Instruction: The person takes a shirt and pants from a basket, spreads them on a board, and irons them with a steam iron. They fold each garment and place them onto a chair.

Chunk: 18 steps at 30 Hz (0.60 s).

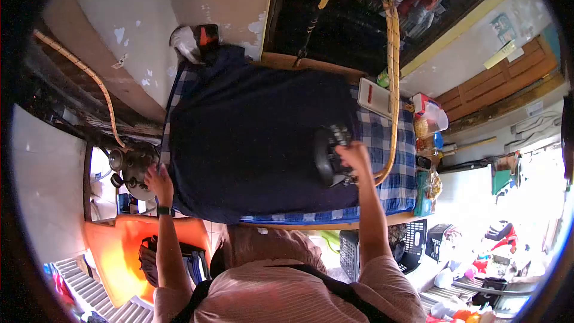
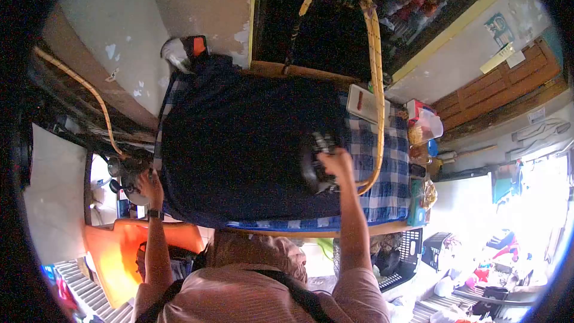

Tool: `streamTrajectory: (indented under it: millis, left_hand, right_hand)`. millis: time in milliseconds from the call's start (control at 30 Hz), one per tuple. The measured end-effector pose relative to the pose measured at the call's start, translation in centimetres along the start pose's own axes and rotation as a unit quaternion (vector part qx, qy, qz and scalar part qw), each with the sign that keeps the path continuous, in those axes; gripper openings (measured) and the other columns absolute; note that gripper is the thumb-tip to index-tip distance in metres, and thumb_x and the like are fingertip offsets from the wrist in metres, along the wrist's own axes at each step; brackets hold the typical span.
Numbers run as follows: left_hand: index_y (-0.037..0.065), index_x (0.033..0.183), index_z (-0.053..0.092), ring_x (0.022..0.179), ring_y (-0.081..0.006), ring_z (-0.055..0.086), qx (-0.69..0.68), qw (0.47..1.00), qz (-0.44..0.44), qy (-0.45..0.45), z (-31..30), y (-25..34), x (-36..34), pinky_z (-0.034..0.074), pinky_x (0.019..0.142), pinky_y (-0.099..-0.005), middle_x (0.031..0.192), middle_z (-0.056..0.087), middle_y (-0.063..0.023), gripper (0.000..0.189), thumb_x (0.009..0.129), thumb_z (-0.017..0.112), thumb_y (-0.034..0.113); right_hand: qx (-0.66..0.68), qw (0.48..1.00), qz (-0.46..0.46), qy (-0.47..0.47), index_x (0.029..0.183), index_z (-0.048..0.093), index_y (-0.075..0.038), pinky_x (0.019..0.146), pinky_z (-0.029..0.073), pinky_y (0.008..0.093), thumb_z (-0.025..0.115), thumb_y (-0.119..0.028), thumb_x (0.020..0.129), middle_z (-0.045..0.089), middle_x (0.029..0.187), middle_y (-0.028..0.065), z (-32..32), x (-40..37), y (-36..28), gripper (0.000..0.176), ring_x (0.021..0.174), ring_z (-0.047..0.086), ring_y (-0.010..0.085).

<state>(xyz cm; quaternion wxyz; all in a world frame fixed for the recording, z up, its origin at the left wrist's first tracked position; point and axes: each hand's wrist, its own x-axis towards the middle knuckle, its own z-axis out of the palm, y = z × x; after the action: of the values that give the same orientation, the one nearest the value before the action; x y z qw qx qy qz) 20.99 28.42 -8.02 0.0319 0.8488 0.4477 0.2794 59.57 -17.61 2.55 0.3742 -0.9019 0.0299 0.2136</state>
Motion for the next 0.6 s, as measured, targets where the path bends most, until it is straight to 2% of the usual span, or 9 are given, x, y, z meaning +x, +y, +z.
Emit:
streamTrajectory:
  millis: [67, 167, 233, 267, 300, 367, 433, 500, 600]
  left_hand:
    - [0.003, 0.109, 0.054, 0.101, -0.0382, 0.052, 0.043, 0.995, -0.082, -0.021, 0.1, -1.1, -3.2, 0.040, 0.085, -0.0488, 0.105, 0.057, -0.0197, 0.033, 0.095, 0.050, 0.033]
    - [0.003, 0.108, 0.054, 0.098, -0.0394, 0.054, 0.005, 0.996, -0.074, -0.041, -0.5, -0.8, -6.1, 0.041, 0.083, -0.0486, 0.104, 0.058, -0.0208, 0.032, 0.096, 0.048, 0.032]
    - [0.003, 0.105, 0.054, 0.092, -0.0409, 0.056, 0.019, 0.999, -0.050, 0.003, -0.3, -0.4, -6.9, 0.043, 0.080, -0.0479, 0.098, 0.060, -0.0215, 0.033, 0.097, 0.047, 0.034]
    - [0.001, 0.103, 0.054, 0.090, -0.0416, 0.057, 0.002, 0.996, -0.078, -0.052, -0.9, 0.3, -7.0, 0.044, 0.078, -0.0484, 0.095, 0.062, -0.0218, 0.035, 0.097, 0.046, 0.035]
    - [0.000, 0.101, 0.054, 0.089, -0.0422, 0.058, -0.016, 0.989, -0.106, -0.102, -1.7, 1.2, -6.6, 0.045, 0.077, -0.0489, 0.092, 0.063, -0.0222, 0.038, 0.097, 0.045, 0.037]
    - [-0.003, 0.095, 0.055, 0.087, -0.0448, 0.059, -0.102, 0.983, -0.143, -0.061, -4.5, 4.7, -5.9, 0.045, 0.074, -0.0512, 0.090, 0.063, -0.0241, 0.043, 0.097, 0.045, 0.039]
    - [-0.004, 0.090, 0.056, 0.089, -0.0458, 0.058, 0.008, 0.983, -0.131, -0.129, -4.2, 4.7, -6.2, 0.045, 0.075, -0.0522, 0.091, 0.062, -0.0273, 0.043, 0.097, 0.045, 0.038]
    - [-0.002, 0.089, 0.057, 0.090, -0.0468, 0.057, -0.029, 0.984, -0.148, -0.092, -2.0, 1.9, -6.4, 0.045, 0.075, -0.0518, 0.092, 0.060, -0.0287, 0.043, 0.098, 0.045, 0.038]
    - [0.000, 0.096, 0.058, 0.091, -0.0474, 0.056, -0.150, 0.977, -0.149, -0.018, -3.2, 1.4, -6.3, 0.045, 0.075, -0.0494, 0.093, 0.061, -0.0282, 0.039, 0.098, 0.044, 0.036]
  right_hand:
    - [0.022, 1.000, 0.016, 0.006, 0.068, 0.059, -0.001, 0.040, 0.045, 0.0314, 0.072, -0.023, 0.073, 0.057, 0.055, 0.0071, -5.3, 3.5, 3.5, 0.026, 0.043, 0.056, 0.0153]
    - [0.060, 0.998, -0.012, -0.018, 0.076, 0.060, 0.002, 0.036, 0.042, 0.0302, 0.073, -0.023, 0.077, 0.058, 0.056, 0.0078, -11.9, 7.7, 8.4, 0.028, 0.040, 0.054, 0.0149]
    - [-0.032, 0.996, -0.039, 0.070, 0.084, 0.062, 0.002, 0.042, 0.046, 0.0371, 0.073, -0.025, 0.077, 0.060, 0.060, 0.0111, -14.2, 8.0, 9.1, 0.030, 0.046, 0.058, 0.0228]
    - [-0.306, 0.883, -0.192, 0.299, 0.093, 0.062, 0.002, 0.058, 0.050, 0.0472, 0.072, -0.036, 0.077, 0.064, 0.078, 0.0183, -14.1, 7.7, 10.3, 0.042, 0.070, 0.063, 0.0327]
    - [-0.392, 0.814, -0.239, 0.357, 0.105, 0.059, 0.001, 0.077, 0.047, 0.0517, 0.066, -0.051, 0.078, 0.060, 0.101, 0.0234, -13.9, 4.4, 8.6, 0.060, 0.096, 0.056, 0.0397]
    - [-0.372, 0.822, -0.211, 0.377, 0.114, 0.054, 0.002, 0.084, 0.043, 0.0501, 0.060, -0.057, 0.080, 0.055, 0.111, 0.0239, -11.5, 0.3, 8.0, 0.068, 0.104, 0.050, 0.0403]
    - [-0.429, 0.831, -0.125, 0.331, 0.117, 0.052, 0.002, 0.087, 0.040, 0.0506, 0.053, -0.051, 0.088, 0.055, 0.112, 0.0211, -6.0, -2.0, 12.5, 0.060, 0.100, 0.050, 0.0400]
    - [-0.419, 0.839, -0.077, 0.338, 0.106, 0.055, 0.003, 0.084, 0.039, 0.0532, 0.047, -0.047, 0.092, 0.053, 0.115, 0.0231, 0.8, -3.5, 17.5, 0.052, 0.101, 0.050, 0.0416]
    - [-0.234, 0.933, -0.203, 0.182, 0.100, 0.050, 0.003, 0.071, 0.043, 0.0551, 0.047, -0.042, 0.094, 0.059, 0.093, 0.0305, 0.2, -4.9, 16.8, 0.045, 0.085, 0.055, 0.0488]
